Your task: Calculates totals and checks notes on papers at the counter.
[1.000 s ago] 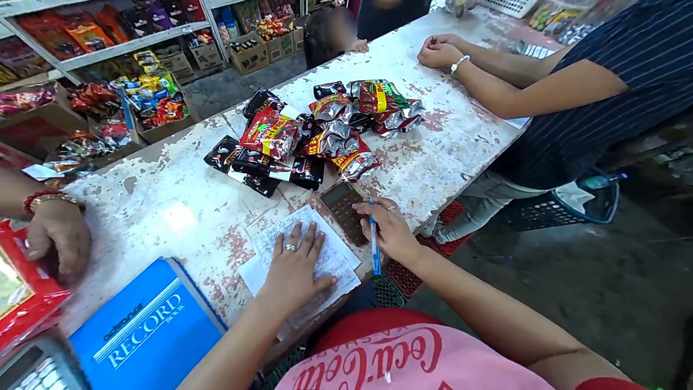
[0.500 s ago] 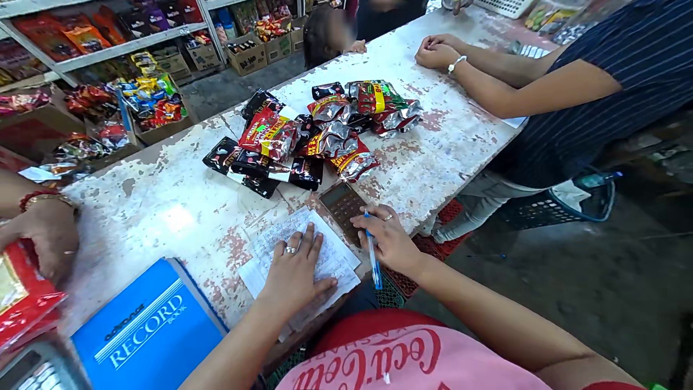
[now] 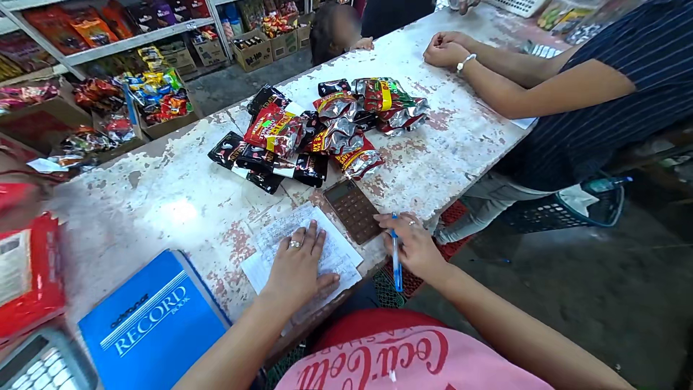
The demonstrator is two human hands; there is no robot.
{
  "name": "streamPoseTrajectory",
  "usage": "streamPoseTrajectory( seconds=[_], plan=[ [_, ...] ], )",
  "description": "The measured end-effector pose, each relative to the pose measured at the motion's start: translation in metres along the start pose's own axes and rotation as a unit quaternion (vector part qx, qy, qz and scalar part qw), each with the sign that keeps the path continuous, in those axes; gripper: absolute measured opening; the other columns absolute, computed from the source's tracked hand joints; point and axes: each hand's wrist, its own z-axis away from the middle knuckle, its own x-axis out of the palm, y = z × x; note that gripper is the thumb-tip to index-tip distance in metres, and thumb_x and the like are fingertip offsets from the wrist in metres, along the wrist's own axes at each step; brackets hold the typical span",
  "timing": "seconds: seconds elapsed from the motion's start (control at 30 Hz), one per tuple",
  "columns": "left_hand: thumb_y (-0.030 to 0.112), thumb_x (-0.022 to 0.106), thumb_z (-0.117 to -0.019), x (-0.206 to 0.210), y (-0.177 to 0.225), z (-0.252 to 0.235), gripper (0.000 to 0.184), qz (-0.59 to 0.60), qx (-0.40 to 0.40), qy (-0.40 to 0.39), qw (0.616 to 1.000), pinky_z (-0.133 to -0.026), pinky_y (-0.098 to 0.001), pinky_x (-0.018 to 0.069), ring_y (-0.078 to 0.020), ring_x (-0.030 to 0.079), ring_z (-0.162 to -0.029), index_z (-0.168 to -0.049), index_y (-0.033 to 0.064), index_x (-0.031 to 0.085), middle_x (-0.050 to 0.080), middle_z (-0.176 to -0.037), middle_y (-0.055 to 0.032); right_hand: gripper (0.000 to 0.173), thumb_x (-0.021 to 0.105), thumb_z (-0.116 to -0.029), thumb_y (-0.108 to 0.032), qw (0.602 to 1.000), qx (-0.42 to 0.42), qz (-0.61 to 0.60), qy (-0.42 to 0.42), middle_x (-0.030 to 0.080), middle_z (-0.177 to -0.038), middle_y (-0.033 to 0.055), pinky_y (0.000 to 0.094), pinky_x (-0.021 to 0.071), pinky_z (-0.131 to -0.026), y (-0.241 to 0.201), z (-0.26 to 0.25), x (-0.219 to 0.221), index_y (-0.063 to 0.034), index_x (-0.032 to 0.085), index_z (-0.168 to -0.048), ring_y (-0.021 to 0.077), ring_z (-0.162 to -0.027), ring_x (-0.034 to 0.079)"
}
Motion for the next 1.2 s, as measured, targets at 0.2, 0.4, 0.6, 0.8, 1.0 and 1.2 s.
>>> streamPoseTrajectory(
  seconds=[0.2, 0.4, 0.6, 0.8, 1.0, 1.2],
  plan=[
    [0.071, 0.044, -0.0958, -0.004, 0.005, 0.002, 0.093, 0.017, -0.007, -0.013, 1.0, -0.116, -0.0583, 0.0327, -0.0404, 0.028, -0.152, -0.159, 0.0043, 0.033, 0.024, -0.168, -0.0187, 0.028, 0.051, -0.0986, -0.018, 1.0, 0.001, 0.023, -0.002, 0.074, -0.119, 0.0098, 0.0554, 0.0488, -0.101, -0.001, -0.004, 0.0, -0.0063, 0.07, -0.115, 0.0311, -0.109, 0.07],
    [0.069, 0.046, -0.096, 0.0, 0.0, -0.002, 0.09, 0.012, -0.002, 0.011, 1.0, -0.116, -0.0558, 0.0331, -0.0387, 0.03, -0.152, -0.158, 0.0058, 0.034, 0.026, -0.167, -0.017, 0.03, 0.051, -0.0997, -0.021, 0.999, 0.001, 0.014, -0.035, 0.076, -0.114, 0.0065, 0.0579, 0.0458, -0.104, -0.012, -0.018, -0.008, -0.0088, 0.071, -0.117, 0.0334, -0.116, 0.067],
    [0.071, 0.043, -0.0961, 0.001, -0.005, -0.005, 0.091, 0.009, -0.006, 0.001, 1.0, -0.118, -0.0556, 0.0296, -0.0374, 0.025, -0.154, -0.161, 0.0079, 0.03, 0.022, -0.169, -0.0148, 0.027, 0.048, -0.1019, -0.017, 0.999, -0.033, 0.001, -0.031, 0.076, -0.108, 0.0045, 0.0539, 0.0431, -0.107, -0.019, -0.032, 0.005, -0.0095, 0.071, -0.114, 0.0311, -0.118, 0.065],
    [0.071, 0.042, -0.0967, -0.002, -0.011, -0.007, 0.091, 0.019, -0.007, -0.005, 1.0, -0.119, -0.0561, 0.0273, -0.0371, 0.024, -0.155, -0.161, 0.0091, 0.029, 0.02, -0.17, -0.014, 0.023, 0.051, -0.0999, -0.019, 0.997, -0.069, -0.008, -0.018, 0.076, -0.104, 0.0035, 0.0508, 0.0428, -0.107, -0.026, -0.021, 0.013, -0.0121, 0.071, -0.11, 0.0277, -0.116, 0.065],
    [0.072, 0.042, -0.0961, 0.002, -0.011, -0.006, 0.092, 0.019, -0.003, 0.012, 1.0, -0.119, -0.0576, 0.0278, -0.0386, 0.026, -0.154, -0.16, 0.0071, 0.03, 0.022, -0.169, -0.0157, 0.026, 0.048, -0.1039, -0.023, 0.998, -0.055, -0.024, -0.033, 0.075, -0.119, 0.0054, 0.0587, 0.0395, -0.112, -0.02, 0.003, -0.001, -0.011, 0.07, -0.112, 0.0283, -0.126, 0.063],
    [0.072, 0.042, -0.0961, 0.001, -0.009, -0.005, 0.093, 0.022, -0.006, 0.006, 1.0, -0.119, -0.0581, 0.0261, -0.0386, 0.023, -0.154, -0.161, 0.0062, 0.028, 0.02, -0.169, -0.0161, 0.029, 0.05, -0.1014, -0.018, 1.0, 0.001, -0.008, -0.002, 0.074, -0.121, 0.0113, 0.0572, 0.0452, -0.107, -0.002, 0.0, -0.006, -0.0033, 0.069, -0.116, 0.0266, -0.113, 0.071]
  ],
)
